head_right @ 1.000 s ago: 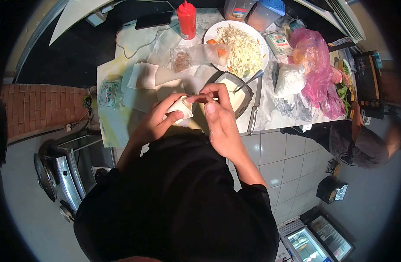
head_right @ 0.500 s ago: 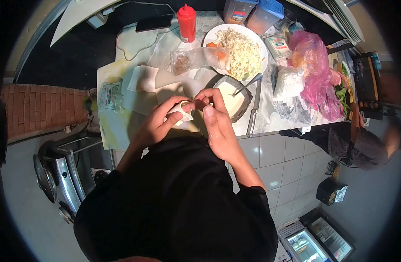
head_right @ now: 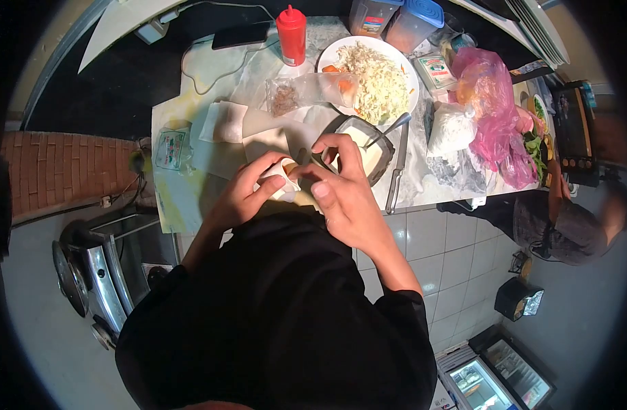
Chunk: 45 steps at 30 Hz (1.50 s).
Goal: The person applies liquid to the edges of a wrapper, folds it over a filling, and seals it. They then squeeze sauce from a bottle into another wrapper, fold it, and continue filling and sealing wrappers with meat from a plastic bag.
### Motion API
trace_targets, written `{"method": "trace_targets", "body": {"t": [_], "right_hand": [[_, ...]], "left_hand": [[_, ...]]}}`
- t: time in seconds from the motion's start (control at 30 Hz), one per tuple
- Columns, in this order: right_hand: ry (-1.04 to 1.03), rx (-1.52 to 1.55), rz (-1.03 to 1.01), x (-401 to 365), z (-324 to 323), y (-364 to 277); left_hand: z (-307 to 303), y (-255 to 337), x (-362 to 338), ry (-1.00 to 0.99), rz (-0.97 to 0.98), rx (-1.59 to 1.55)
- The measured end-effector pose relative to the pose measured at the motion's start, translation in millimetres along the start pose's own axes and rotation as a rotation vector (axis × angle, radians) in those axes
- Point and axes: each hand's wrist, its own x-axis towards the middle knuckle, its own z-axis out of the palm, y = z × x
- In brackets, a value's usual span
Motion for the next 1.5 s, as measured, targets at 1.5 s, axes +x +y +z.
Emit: {"method": "trace_targets", "body": {"t": [1.5], "right_hand": [[-0.062,-0.338,-0.294,2,-14,12]], "left_hand": [[-3,-23,-12,-0.284,-0.126,-0.446]]}}
